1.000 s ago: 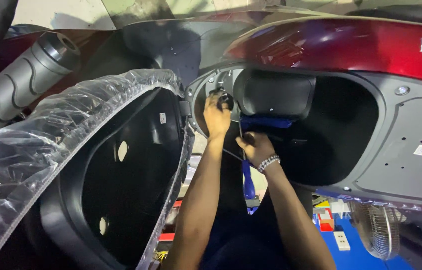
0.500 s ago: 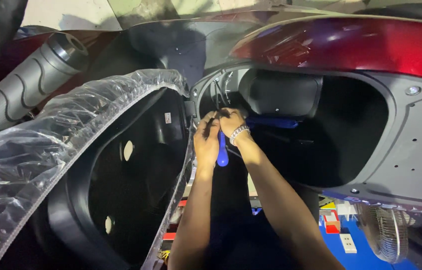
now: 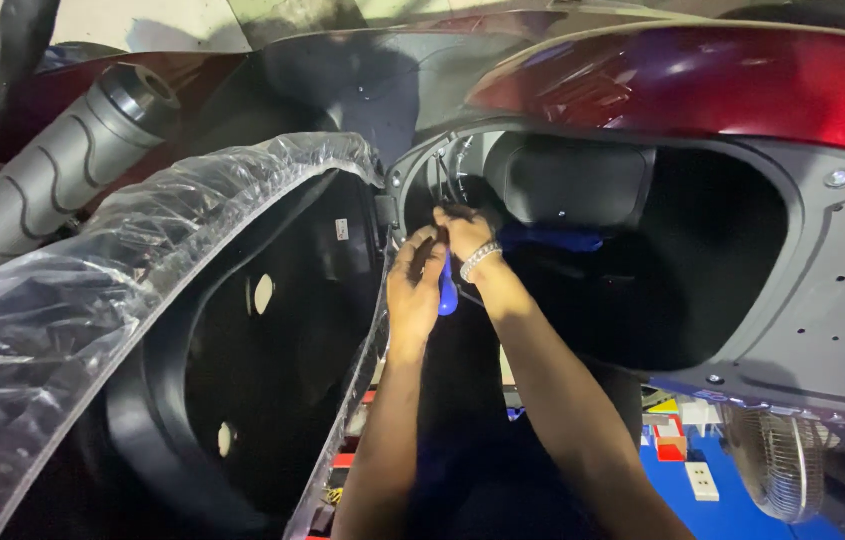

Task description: Repairing the internal storage compartment of a scooter using a screwdriver

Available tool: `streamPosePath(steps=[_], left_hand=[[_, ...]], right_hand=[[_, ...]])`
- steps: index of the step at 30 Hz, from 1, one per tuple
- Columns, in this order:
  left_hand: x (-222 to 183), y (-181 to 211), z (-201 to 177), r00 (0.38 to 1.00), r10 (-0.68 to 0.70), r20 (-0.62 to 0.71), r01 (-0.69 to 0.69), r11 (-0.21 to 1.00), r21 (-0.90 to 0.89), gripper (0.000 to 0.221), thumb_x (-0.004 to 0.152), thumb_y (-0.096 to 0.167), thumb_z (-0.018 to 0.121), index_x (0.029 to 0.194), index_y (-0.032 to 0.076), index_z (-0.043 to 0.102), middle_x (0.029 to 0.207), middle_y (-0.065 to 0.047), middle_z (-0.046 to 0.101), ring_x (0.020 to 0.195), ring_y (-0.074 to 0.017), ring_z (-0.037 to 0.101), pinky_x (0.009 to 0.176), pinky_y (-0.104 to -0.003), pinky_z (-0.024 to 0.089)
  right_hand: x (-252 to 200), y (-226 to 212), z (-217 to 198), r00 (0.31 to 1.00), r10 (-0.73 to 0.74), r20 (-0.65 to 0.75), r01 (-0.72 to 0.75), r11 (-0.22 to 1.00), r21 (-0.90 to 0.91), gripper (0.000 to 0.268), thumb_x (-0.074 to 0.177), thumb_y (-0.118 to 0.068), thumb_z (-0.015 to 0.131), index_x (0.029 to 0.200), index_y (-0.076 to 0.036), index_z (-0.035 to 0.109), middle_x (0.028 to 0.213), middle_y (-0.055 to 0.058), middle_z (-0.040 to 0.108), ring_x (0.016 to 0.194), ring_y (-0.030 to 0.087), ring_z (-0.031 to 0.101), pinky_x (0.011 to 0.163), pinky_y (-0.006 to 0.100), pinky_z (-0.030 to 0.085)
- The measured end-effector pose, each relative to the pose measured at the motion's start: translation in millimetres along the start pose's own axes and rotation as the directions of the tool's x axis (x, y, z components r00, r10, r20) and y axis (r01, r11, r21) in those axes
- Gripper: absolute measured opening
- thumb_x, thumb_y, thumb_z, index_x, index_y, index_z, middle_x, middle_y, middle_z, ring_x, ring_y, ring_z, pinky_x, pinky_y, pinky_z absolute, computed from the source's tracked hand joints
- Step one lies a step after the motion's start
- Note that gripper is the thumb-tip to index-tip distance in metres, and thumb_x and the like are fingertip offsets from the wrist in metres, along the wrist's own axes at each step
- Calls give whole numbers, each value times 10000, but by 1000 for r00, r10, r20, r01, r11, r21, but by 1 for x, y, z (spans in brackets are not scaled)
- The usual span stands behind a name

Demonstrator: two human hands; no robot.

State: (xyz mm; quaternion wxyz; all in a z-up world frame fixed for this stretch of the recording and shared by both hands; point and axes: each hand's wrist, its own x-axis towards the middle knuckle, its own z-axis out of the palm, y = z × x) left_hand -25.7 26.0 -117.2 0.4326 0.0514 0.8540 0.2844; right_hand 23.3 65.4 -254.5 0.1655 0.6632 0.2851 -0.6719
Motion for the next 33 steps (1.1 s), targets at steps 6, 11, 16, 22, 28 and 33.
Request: streamPosePath(steps=[6, 11, 16, 22, 28, 33], left_hand=[[-38, 52, -18, 991, 130, 23, -124, 853, 507, 435, 906, 382, 697, 1278, 161, 655, 1133, -162, 711, 1000, -397, 726, 821, -502, 610], [-7, 15, -3, 870, 494, 19, -148, 223, 964, 227, 927, 254, 630, 1100, 128, 707, 1094, -109, 638, 808, -292, 735, 580, -417, 632], [39, -27, 3, 846, 196, 495, -458, -209, 864, 251, 874, 261, 570, 726, 211, 767, 610, -23, 671, 510, -283, 679, 395, -531, 506], [47, 0, 56, 949, 17, -314, 311, 100, 945, 241, 850, 160, 571, 868, 73, 795, 705, -173, 701, 596, -366, 659, 434, -623, 470], [30, 29, -8, 749, -646, 147, 611, 589, -529, 217, 937, 198, 599, 832, 18, 539, 557, 11, 517, 358, -48, 346, 338, -196, 261], [16, 35, -14, 727, -546, 416, 675, 457, -580, 270, 996, 293, 474, 868, 57, 494, 624, 17, 437, 377, -36, 348, 342, -134, 239]], right_hand=[[-48, -62, 4, 993, 78, 91, -60, 981, -184, 723, 934, -658, 559, 1326, -59, 662, 1373, 160, 654, 1378, 291, 534, 1166, 393, 413], [-28, -49, 5, 985, 52, 166, -25, 987, -159, 822, 897, -731, 503, 1339, -54, 654, 1404, 142, 635, 1378, 327, 526, 1170, 422, 409], [227, 161, 71, 927, 112, 359, -309, 772, 556, 500, 1091, -272, 507, 1541, -97, 375, 1539, -42, 425, 1396, 147, 504, 1100, 253, 473], [-9, -8, -3, 972, 142, 186, -165, 980, 113, 691, 884, -693, 620, 1244, -112, 719, 1142, 49, 771, 1223, 241, 664, 1029, 375, 493], [68, 58, 77, 947, 137, 289, -317, 528, 788, 598, 882, -334, 869, 1285, 6, 586, 1143, 179, 657, 1026, 325, 702, 853, 441, 611], [4, 9, 9, 877, 23, 479, -428, 491, 759, 374, 856, -301, 864, 1057, -26, 710, 929, 111, 683, 844, 311, 726, 742, 429, 649]])
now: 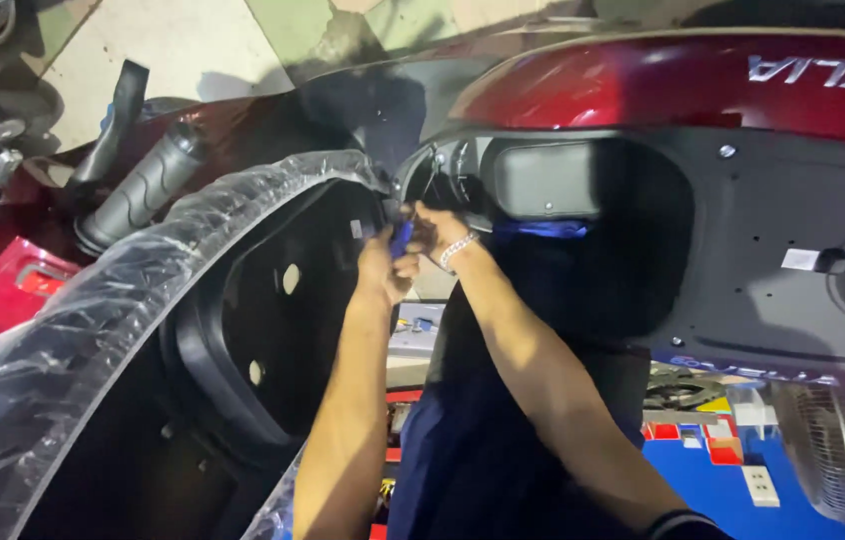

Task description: Repairing the internal storage compartment of a scooter using a screwdriver

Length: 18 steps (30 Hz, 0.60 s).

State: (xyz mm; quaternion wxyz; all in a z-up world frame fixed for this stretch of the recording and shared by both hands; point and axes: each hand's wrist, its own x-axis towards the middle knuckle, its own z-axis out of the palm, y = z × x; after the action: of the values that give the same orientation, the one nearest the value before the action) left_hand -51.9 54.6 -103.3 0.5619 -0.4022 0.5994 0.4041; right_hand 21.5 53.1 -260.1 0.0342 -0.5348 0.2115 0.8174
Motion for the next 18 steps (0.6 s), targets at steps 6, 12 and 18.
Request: streamPosePath(steps=[6, 12, 18], left_hand=[[-76, -25, 22, 684, 715, 143, -278, 74, 958, 432, 846, 403, 740, 1221, 214, 639, 990, -56, 651, 800, -284, 711, 653, -384, 580], [-72, -43, 15, 473, 801, 366, -103, -362, 926, 321, 1004, 359, 539, 1155, 107, 666, 916, -212, 631, 726, -478, 712, 639, -566, 599], [-52, -27, 14, 644, 765, -2, 2, 1, 1000, 702, 1071, 577, 294, 994, 27, 725, 792, -276, 733, 900, -461, 727, 835, -572, 560]], right_hand=[[30, -7, -7, 997, 20, -76, -27, 995, -99, 397, 750, -270, 960, 952, -29, 718, 860, 89, 736, 757, 221, 739, 629, 292, 618], [1, -26, 3, 999, 29, -17, -31, 990, -140, 393, 797, -330, 919, 963, -47, 703, 875, 84, 743, 759, 197, 743, 692, 315, 630], [27, -22, -19, 994, 37, 103, -31, 998, -57, 383, 857, -207, 869, 1124, -4, 683, 1096, 128, 725, 1056, 288, 713, 967, 384, 577]])
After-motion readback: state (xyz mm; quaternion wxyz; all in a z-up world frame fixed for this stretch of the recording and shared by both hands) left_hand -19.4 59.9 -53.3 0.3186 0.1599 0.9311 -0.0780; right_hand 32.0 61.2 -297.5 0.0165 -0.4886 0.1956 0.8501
